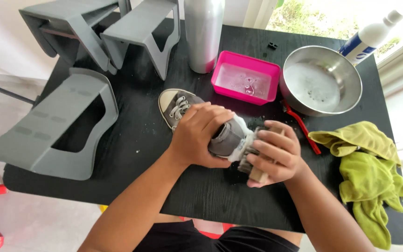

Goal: The person wipes a gray sneaker with a green cloth, then uses a brush dipped in soapy water to scrub the shoe's upper and sole. The person repeatedly dips the brush and scrubs different areas of the shoe throughout the clip.

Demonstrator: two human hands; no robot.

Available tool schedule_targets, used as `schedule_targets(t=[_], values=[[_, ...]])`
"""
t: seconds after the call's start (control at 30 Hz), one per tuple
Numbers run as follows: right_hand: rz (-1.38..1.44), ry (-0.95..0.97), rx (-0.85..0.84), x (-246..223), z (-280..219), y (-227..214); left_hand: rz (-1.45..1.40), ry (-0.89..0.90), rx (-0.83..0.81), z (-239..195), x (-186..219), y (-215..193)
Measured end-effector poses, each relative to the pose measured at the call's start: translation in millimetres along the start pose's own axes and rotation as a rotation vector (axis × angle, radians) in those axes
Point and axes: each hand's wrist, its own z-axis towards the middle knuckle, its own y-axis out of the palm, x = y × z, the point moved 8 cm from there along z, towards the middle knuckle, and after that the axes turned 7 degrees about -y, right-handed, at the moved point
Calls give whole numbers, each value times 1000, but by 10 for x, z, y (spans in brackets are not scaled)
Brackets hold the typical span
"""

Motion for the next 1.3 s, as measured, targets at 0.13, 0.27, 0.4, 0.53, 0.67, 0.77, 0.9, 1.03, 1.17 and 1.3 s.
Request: schedule_targets(t=[0.13, 0.27, 0.4, 0.53, 0.67, 0.77, 0.9, 1.03, 1.17, 1.3], values=[[25, 128, 29, 246, -127, -85, -4, -9, -17, -38, -4, -7], [47, 71, -19, 55, 9, -34, 19, -1, -28, -2, 27, 20], [-44, -45, 22, 23, -40, -53, 19, 5, -26, 20, 14, 12], [-25, 105, 1, 191, -194, -159, -9, -18, -33, -2, 33, 10], [-40, 9, 9, -97, 92, -37, 6, -6, -33, 39, 47, 4], [-49, 55, 5, 145, 2, -77, 0, 1, -39, 43, 8, 2], [-73, 95, 58, 135, -20, -228, 15, 1, -22, 24, 23, -19], [-7, 14, 14, 13, 108, -103, -5, -16, 5, 48, 34, -64], [-91, 142, 53, 280, -54, -240, -13, -22, 16, 31, 12, -73], [12, 58, 13, 46, 103, -131, -18, -28, 16, 31, 30, -70]])
